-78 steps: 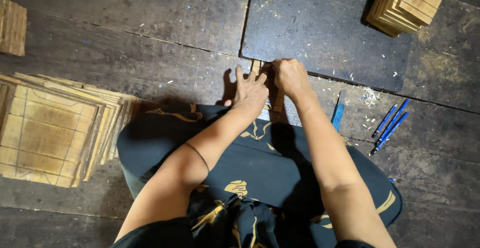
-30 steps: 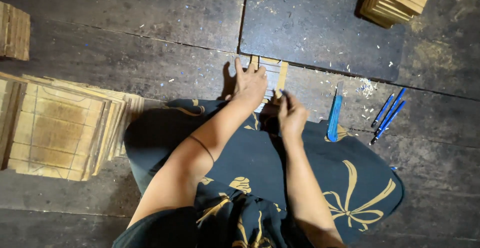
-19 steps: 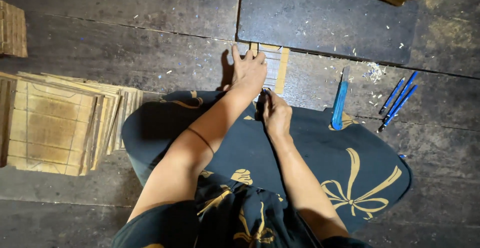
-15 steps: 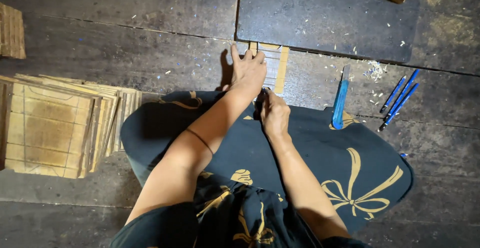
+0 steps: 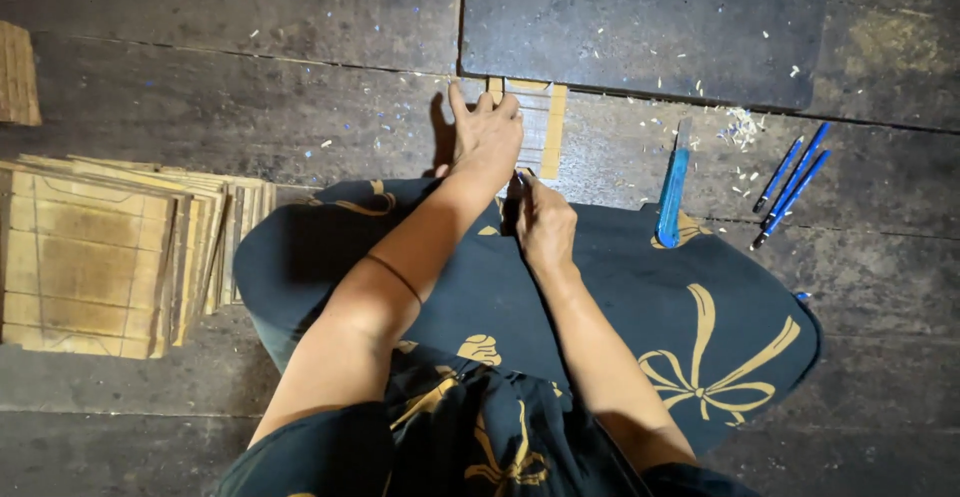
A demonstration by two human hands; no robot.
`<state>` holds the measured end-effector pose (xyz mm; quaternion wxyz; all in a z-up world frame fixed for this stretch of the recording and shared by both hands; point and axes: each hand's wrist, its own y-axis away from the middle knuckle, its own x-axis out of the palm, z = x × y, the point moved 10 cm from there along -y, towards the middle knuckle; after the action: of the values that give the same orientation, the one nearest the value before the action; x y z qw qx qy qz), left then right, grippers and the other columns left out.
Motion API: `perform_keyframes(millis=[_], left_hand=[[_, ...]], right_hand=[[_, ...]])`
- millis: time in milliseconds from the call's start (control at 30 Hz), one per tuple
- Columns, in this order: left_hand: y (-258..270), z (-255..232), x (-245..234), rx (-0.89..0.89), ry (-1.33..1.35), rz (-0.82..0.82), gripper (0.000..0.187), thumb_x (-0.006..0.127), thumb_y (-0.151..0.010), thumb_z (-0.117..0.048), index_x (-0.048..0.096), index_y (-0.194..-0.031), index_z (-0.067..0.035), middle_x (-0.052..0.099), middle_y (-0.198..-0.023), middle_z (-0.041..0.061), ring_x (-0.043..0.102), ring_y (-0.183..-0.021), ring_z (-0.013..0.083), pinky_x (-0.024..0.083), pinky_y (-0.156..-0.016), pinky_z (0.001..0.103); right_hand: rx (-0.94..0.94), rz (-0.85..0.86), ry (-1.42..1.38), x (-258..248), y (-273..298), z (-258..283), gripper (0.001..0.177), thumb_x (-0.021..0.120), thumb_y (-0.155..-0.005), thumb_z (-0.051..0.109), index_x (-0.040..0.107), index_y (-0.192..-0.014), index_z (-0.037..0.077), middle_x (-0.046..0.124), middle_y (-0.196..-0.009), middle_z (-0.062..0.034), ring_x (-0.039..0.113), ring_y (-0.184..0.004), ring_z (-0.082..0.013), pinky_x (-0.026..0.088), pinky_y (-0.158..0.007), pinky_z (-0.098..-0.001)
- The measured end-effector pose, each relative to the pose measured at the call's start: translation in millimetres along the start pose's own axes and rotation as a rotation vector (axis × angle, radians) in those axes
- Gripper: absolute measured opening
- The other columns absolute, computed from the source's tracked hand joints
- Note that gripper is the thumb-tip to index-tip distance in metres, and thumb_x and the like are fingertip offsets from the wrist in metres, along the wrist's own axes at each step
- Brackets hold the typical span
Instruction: The person sits on the floor and repeatedly marks small wooden squares with a blue pencil using a metal ruler as a guide. They pick up each square from a stack, place it on a dark mat, draw lines, then set the marked piece aside. The process repeats for multiple pieces.
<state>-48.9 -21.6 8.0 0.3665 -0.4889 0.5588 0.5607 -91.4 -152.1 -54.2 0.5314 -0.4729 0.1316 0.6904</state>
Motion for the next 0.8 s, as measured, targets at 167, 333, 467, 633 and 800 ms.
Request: perform_keyframes(millis=[167, 333, 467, 633, 800], left_hand=[[-0.5, 1.3, 0.1, -0.001, 0.007, -0.02, 0.034, 0.068, -0.087, -0.004, 0.071, -0.118, -0.016, 0.055, -0.115, 0.001, 0.048, -0.116, 0.0253, 0.008, -0.107, 0.08], [-33.7, 13.3, 44.2, -0.022, 0.014, -0.051, 0.029, 0.063, -0.092, -0.006, 0.069, -0.119, -0.015, 0.056, -0.114, 0.002, 0.047, -0.115, 0.0256, 0.006, -0.107, 0.081], [2.5, 0.9, -2.9, -0.039, 0.017, -0.017, 0.031, 0.062, -0.092, -0.006, 0.069, -0.12, -0.017, 0.056, -0.114, 0.0, 0.047, -0.117, 0.0235, 0.006, -0.109, 0.081], [-31.1, 4.7, 57.0, -0.021, 0.0, -0.034, 0.078, 0.08, -0.045, -0.003, 0.067, -0.121, -0.017, 0.056, -0.119, 0.0, 0.047, -0.115, 0.0238, 0.005, -0.109, 0.081], [-40.9, 13.5, 87.9, -0.101, 0.019, -0.129, 0.106, 0.087, -0.014, -0.009, 0.065, -0.118, -0.018, 0.056, -0.126, 0.002, 0.052, -0.114, 0.0202, -0.008, -0.121, 0.071]], right_hand=[[-0.003, 0.006, 0.077, 11.5, 0.0, -0.9, 0.014, 0.067, -0.093, 0.014, 0.075, -0.105, 0.011, 0.07, -0.071, -0.0101, 0.072, -0.076, -0.033, 0.059, -0.066, -0.046], [0.054, 0.095, 0.188, 11.7, -6.5, 7.3, 0.024, 0.065, -0.09, 0.017, 0.074, -0.111, 0.011, 0.071, -0.076, -0.0122, 0.073, -0.074, -0.0372, 0.059, -0.064, -0.0515], [0.153, 0.168, 0.285, 25.4, 2.3, -26.7, 0.021, 0.062, -0.091, 0.023, 0.073, -0.107, 0.015, 0.071, -0.078, -0.0096, 0.074, -0.073, -0.0378, 0.06, -0.066, -0.051], [0.282, 0.22, 0.317, 20.3, 19.6, -61.8, 0.014, 0.061, -0.089, 0.029, 0.072, -0.094, 0.023, 0.072, -0.073, -0.0063, 0.074, -0.074, -0.0353, 0.06, -0.067, -0.0486], [0.159, -0.104, 0.058, -10.1, -17.6, -26.6, 0.03, 0.061, -0.095, 0.009, 0.073, -0.122, 0.01, 0.067, -0.085, -0.021, 0.068, -0.082, -0.0451, 0.055, -0.069, -0.0532]])
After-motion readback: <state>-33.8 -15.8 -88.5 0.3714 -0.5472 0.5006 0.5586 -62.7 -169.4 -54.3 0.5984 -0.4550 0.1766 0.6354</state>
